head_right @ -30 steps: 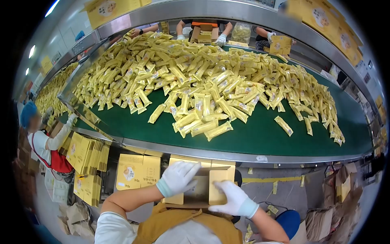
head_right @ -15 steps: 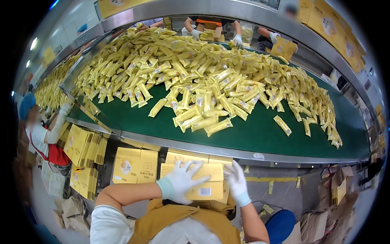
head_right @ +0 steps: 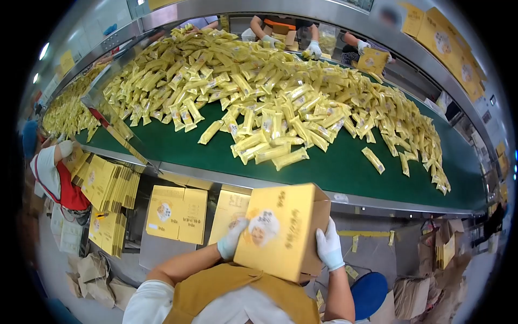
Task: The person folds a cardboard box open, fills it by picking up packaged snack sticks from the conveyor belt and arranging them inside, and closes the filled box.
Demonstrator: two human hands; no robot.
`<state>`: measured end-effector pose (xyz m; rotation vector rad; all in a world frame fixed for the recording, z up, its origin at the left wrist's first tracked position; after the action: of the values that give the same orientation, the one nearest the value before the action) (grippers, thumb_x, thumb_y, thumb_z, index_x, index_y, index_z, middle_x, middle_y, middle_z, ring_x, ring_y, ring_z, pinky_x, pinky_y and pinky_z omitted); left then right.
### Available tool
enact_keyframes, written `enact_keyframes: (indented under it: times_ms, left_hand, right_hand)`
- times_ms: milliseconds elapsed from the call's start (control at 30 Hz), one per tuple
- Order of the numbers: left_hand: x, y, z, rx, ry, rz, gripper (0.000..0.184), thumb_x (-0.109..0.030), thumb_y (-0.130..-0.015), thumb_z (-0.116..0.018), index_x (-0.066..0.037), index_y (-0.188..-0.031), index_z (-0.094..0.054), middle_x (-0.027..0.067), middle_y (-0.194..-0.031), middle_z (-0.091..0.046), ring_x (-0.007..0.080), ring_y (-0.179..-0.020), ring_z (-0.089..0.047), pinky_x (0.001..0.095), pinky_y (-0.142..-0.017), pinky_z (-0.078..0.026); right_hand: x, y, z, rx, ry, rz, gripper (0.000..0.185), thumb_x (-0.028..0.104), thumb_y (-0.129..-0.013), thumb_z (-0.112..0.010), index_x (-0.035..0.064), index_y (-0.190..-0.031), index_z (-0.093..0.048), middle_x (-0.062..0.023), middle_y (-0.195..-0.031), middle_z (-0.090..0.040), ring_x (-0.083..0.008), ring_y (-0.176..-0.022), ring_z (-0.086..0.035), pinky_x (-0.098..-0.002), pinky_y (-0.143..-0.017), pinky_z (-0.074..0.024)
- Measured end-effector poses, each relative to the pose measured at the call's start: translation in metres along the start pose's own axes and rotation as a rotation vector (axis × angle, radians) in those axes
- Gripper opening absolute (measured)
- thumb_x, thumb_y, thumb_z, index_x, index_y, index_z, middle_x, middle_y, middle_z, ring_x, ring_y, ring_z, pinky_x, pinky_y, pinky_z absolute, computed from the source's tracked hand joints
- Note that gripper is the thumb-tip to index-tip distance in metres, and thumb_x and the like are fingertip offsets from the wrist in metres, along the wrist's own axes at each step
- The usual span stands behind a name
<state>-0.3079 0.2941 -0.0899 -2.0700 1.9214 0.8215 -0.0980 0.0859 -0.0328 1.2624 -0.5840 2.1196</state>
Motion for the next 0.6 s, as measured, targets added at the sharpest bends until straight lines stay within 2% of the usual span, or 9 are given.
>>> enact_keyframes:
  times_ms: [67,100,167,233,267,300,400,467,600]
  left_hand:
    - [0.002,0.001,0.001,-0.029,0.120,0.063,0.064,-0.046,-0.104,-0.036,-0.003,-0.151,-0.038,0.0144,-0.146,-0.052,0.0269,-0.131,-0.053,0.0383,-0.110,-0.044]
    - [-0.008,-0.004,0.001,-0.061,0.098,0.070,0.065,-0.050,-0.106,-0.032,-0.004,-0.150,-0.039,0.0141,-0.144,-0.053,0.0282,-0.128,-0.055,0.0403,-0.108,-0.046]
    - [-0.010,-0.006,0.018,-0.139,-0.003,0.093,0.063,-0.051,-0.107,-0.028,-0.005,-0.147,-0.043,0.0131,-0.140,-0.056,0.0290,-0.122,-0.058,0.0420,-0.103,-0.049]
    - [0.005,-0.025,0.083,-0.231,-0.163,0.128,0.057,-0.046,-0.108,-0.030,-0.006,-0.144,-0.048,0.0115,-0.133,-0.060,0.0281,-0.114,-0.061,0.0417,-0.098,-0.051]
    - [0.015,-0.031,0.115,-0.310,-0.323,0.128,0.055,-0.044,-0.107,-0.032,-0.005,-0.142,-0.049,0.0134,-0.132,-0.061,0.0290,-0.114,-0.061,0.0415,-0.097,-0.051]
    - [0.022,-0.034,0.142,-0.396,-0.524,0.134,0.054,-0.042,-0.106,-0.035,-0.004,-0.140,-0.051,0.0152,-0.130,-0.061,0.0299,-0.115,-0.061,0.0413,-0.096,-0.052]
    - [0.028,-0.045,0.207,-0.502,-1.754,0.180,0.049,-0.036,-0.104,-0.041,-0.001,-0.134,-0.057,0.0206,-0.126,-0.064,0.0326,-0.115,-0.062,0.0408,-0.093,-0.053]
    - [-0.028,-0.014,0.113,-0.482,-1.810,0.113,0.045,-0.024,-0.098,-0.048,0.002,-0.133,-0.056,0.0263,-0.125,-0.060,0.0392,-0.113,-0.060,0.0452,-0.094,-0.051]
    - [-0.009,-0.009,0.175,-0.328,-1.842,0.057,0.047,-0.026,-0.100,-0.046,0.003,-0.136,-0.053,0.0270,-0.128,-0.059,0.0400,-0.117,-0.058,0.0445,-0.098,-0.049]
  right_hand:
    - [0.032,-0.001,-0.005,0.007,0.064,-0.015,0.057,0.005,-0.094,-0.049,-0.0025,-0.149,-0.032,-0.0273,-0.128,-0.063,-0.0373,-0.120,-0.063,-0.0401,-0.099,-0.0496]
    - [0.050,-0.008,-0.011,-0.055,0.095,0.155,0.060,0.004,-0.093,-0.048,-0.0033,-0.150,-0.029,-0.0273,-0.113,-0.068,-0.0427,-0.103,-0.068,-0.0423,-0.089,-0.0538]
    - [0.075,-0.018,-0.023,-0.051,0.204,0.082,0.064,0.005,-0.092,-0.049,-0.0035,-0.152,-0.025,-0.0273,-0.095,-0.069,-0.0451,-0.085,-0.068,-0.0464,-0.077,-0.0550]
    - [0.096,-0.018,-0.043,-0.001,0.369,0.019,0.068,0.005,-0.092,-0.049,-0.0036,-0.154,-0.021,-0.0278,-0.083,-0.068,-0.0472,-0.074,-0.067,-0.0500,-0.069,-0.0546]
    - [0.103,-0.015,-0.055,0.045,0.479,-0.008,0.070,0.005,-0.092,-0.048,-0.0037,-0.154,-0.019,-0.0282,-0.080,-0.067,-0.0481,-0.071,-0.066,-0.0514,-0.066,-0.0536]
    - [0.096,-0.014,-0.070,0.040,0.547,0.062,0.075,0.006,-0.091,-0.050,-0.0058,-0.155,-0.012,-0.0258,-0.066,-0.063,-0.0470,-0.058,-0.061,-0.0541,-0.058,-0.0503]
    - [0.101,-0.032,-0.097,0.218,0.724,-0.013,0.084,0.010,-0.089,-0.053,-0.0102,-0.154,-0.005,-0.0242,-0.066,-0.065,-0.0427,-0.058,-0.063,-0.0519,-0.058,-0.0524]
    - [0.116,-0.038,-0.118,0.284,0.748,0.024,0.090,0.013,-0.085,-0.057,-0.0141,-0.153,-0.004,-0.0210,-0.067,-0.067,-0.0387,-0.058,-0.065,-0.0489,-0.058,-0.0543]
    - [0.119,-0.041,-0.141,0.275,0.623,0.024,0.086,0.012,-0.087,-0.055,-0.0108,-0.154,-0.006,-0.0233,-0.066,-0.066,-0.0416,-0.057,-0.064,-0.0520,-0.060,-0.0535]
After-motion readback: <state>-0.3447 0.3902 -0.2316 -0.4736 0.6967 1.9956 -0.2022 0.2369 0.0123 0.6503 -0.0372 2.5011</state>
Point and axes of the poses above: each hand's wrist, its own y-axis away from the middle knuckle, its own z-axis out of the back of the hand, x = y × z, the point moved 3 cm from there along -y, towards the middle knuckle
